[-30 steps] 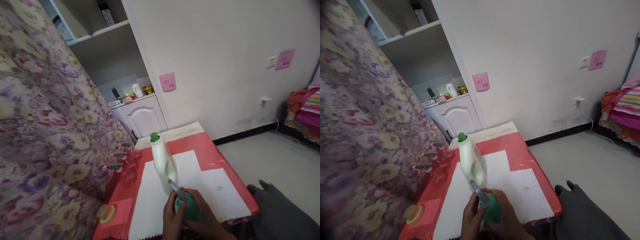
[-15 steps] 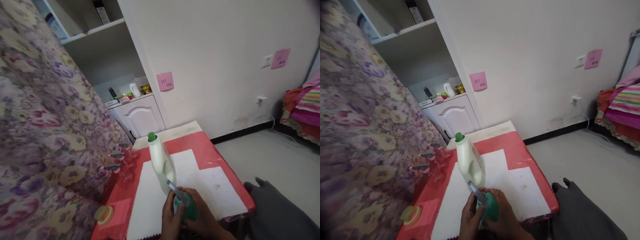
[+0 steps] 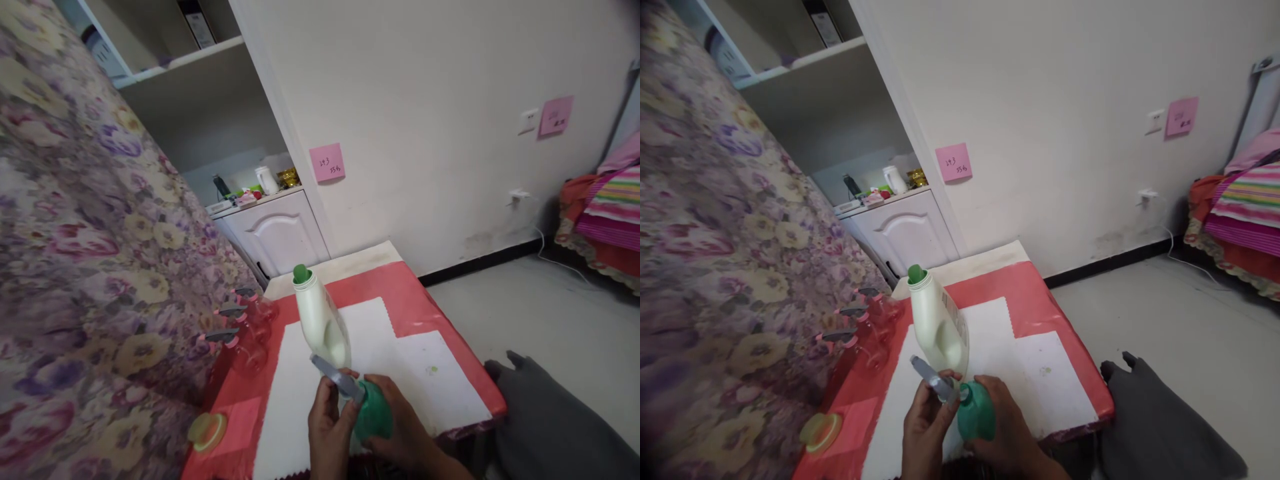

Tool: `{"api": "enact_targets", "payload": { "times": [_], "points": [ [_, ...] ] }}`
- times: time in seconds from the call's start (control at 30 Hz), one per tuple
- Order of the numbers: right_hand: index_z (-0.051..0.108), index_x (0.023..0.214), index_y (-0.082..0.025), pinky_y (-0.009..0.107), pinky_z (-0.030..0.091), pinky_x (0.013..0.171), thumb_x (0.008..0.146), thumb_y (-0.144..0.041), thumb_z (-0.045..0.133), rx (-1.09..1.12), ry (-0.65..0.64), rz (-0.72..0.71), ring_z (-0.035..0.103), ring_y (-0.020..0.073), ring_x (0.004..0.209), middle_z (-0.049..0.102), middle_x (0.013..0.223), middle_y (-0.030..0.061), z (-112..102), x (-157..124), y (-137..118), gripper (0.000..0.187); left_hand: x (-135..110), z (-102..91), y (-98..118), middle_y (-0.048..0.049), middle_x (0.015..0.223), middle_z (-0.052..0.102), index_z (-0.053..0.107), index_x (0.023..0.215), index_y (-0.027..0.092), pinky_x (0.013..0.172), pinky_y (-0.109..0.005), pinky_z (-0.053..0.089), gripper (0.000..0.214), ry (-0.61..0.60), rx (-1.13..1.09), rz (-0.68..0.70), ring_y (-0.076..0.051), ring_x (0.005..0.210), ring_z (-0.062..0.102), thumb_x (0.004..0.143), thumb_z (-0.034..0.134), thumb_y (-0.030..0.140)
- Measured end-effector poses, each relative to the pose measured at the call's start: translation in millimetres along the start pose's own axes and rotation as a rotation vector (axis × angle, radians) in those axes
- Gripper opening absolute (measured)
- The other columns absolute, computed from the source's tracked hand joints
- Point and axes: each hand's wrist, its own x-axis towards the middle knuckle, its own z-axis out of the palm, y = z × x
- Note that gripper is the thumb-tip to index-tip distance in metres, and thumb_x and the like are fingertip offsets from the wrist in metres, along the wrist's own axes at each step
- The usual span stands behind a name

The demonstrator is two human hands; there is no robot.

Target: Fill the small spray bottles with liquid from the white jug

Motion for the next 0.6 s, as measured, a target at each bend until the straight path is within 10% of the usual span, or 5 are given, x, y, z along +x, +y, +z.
{"api": "enact_targets", "payload": {
  "times": [0.6],
  "points": [
    [0.045,0.131,-0.024,0.046,0.041,0.108,0.053,-0.015,0.074,0.016,-0.010,-0.020,0.052,0.0341,0.124,0.055,0.130,0.0104,0,-3,6,0.084,-4,-21.9,54,-0.0061,0.092,0.074,0.067,0.098,0.019,0.069,-0.031,0.058,0.050,0.096,-0.062,0.169,-0.024,0.081,0.071,0.057,0.088,0.040]
  ]
}}
